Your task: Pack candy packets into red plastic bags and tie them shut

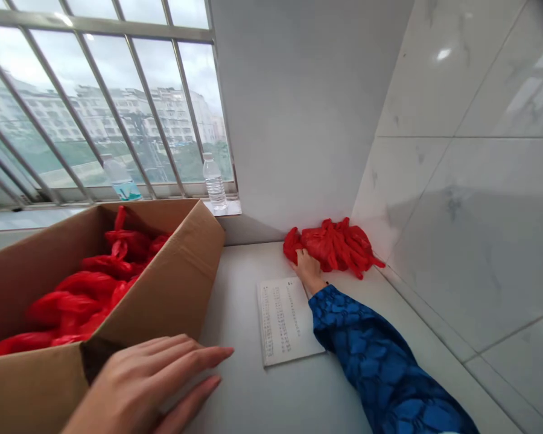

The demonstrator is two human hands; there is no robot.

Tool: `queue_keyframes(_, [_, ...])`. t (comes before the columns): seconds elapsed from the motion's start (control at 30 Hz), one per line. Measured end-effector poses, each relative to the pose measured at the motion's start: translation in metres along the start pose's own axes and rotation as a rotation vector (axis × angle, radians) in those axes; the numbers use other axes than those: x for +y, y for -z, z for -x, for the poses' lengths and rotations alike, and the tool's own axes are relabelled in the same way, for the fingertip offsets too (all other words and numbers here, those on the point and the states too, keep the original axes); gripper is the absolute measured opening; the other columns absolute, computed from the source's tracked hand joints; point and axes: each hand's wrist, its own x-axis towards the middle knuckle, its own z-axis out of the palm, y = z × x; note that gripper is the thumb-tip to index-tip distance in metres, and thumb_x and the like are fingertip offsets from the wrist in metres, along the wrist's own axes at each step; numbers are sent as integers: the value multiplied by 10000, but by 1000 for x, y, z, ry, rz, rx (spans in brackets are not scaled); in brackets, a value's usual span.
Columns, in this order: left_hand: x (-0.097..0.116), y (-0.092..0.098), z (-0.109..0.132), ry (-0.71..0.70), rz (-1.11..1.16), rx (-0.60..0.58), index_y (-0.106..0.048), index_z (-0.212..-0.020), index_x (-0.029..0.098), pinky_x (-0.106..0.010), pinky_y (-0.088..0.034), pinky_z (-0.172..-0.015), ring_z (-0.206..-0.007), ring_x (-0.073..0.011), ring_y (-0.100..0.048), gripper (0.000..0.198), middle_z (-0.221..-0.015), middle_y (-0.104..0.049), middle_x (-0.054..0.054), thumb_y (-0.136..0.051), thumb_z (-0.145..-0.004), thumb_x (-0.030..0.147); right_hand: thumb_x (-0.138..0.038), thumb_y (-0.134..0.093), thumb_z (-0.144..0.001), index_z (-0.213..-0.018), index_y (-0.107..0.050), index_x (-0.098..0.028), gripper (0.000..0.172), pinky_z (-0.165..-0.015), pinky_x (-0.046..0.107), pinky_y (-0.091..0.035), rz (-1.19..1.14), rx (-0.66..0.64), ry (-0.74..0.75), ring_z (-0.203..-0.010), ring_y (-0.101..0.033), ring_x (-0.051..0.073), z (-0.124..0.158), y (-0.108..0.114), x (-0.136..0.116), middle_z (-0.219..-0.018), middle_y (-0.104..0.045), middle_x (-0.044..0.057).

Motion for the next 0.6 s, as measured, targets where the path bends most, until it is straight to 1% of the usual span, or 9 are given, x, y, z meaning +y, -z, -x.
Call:
queue_keyframes(0.03, [4, -11, -1, 16, -2, -54, -701, -1127, 483, -239, -580, -502, -591, -169, -711, 347, -767, -760, 75, -652, -851, 278, -194, -584, -949, -1126, -647, -179, 188, -794, 334, -478, 4, -3, 0, -958, -657, 245, -2, 1, 1, -1127, -599, 125])
queue_keyframes(0.1, [7, -30, -4, 67, 39, -81, -732, -1058, 410, -220, -573, -519, -598, -165, -717, 252, -756, -763, 30, -604, -894, 267, -122, -547, -939, -1062, -685, -210, 205, -784, 311, -476, -5, 11, 16, -915, -662, 213, -3, 10, 8, -1074, -619, 90])
queue_keyframes(0.2, [3, -51, -12, 145, 133, -53, -746, -1005, 347, -217, -582, -605, -664, -162, -735, 172, -817, -780, 12, -595, -930, 314, -114, -491, -949, -1090, -693, -226, 270, -829, 305, -479, -54, 69, 77, -970, -651, 210, 0, 32, 18, -1116, -624, 81])
queue_keyframes(0.3, [-6, -67, -32, 217, 194, -14, -737, -1023, 311, -219, -564, -650, -704, -148, -725, 188, -851, -779, 23, -565, -963, 361, -132, -438, -970, -1148, -663, -200, 295, -921, 313, -467, -140, 104, 181, -1073, -619, 215, 7, 50, 21, -1175, -625, 94])
queue_keyframes(0.37, [-16, -81, -50, 280, 199, 57, -730, -1031, 275, -228, -543, -658, -757, -156, -718, 229, -884, -775, 7, -541, -977, 393, -116, -416, -963, -1136, -656, -189, 305, -944, 309, -465, -203, 86, 257, -1098, -612, 206, 17, 53, 20, -1164, -640, 93])
queue_keyframes(0.4, [-22, -89, -59, 309, 185, 96, -727, -1038, 257, -236, -535, -668, -800, -165, -715, 250, -933, -772, -8, -529, -982, 401, -92, -420, -942, -1106, -664, -189, 309, -935, 304, -473, -231, 59, 296, -1084, -620, 200, 23, 51, 19, -1137, -655, 86])
queue_keyframes(0.47, [-33, -108, -73, 365, 125, 109, -709, -1085, 234, -252, -523, -680, -856, -177, -704, 278, -1052, -752, -38, -497, -993, 390, -29, -451, -866, -999, -693, -198, 323, -890, 292, -493, -277, -20, 368, -1025, -648, 192, 38, 45, 19, -1055, -690, 59])
queue_keyframes(0.53, [-43, -128, -83, 382, 12, 1, -687, -1148, 224, -285, -524, -743, -924, -197, -692, 288, -1136, -721, -65, -478, -997, 352, 15, -474, -791, -906, -714, -206, 346, -848, 288, -504, -305, -96, 417, -979, -667, 190, 52, 38, 22, -1006, -710, 38])
queue_keyframes(0.6, [-49, -147, -86, 355, -62, -141, -696, -1135, 233, -309, -517, -793, -987, -220, -677, 259, -1119, -715, -65, -507, -980, 317, 17, -490, -768, -889, -725, -210, 348, -829, 298, -506, -323, -138, 435, -984, -671, 198, 62, 35, 25, -1034, -711, 40])
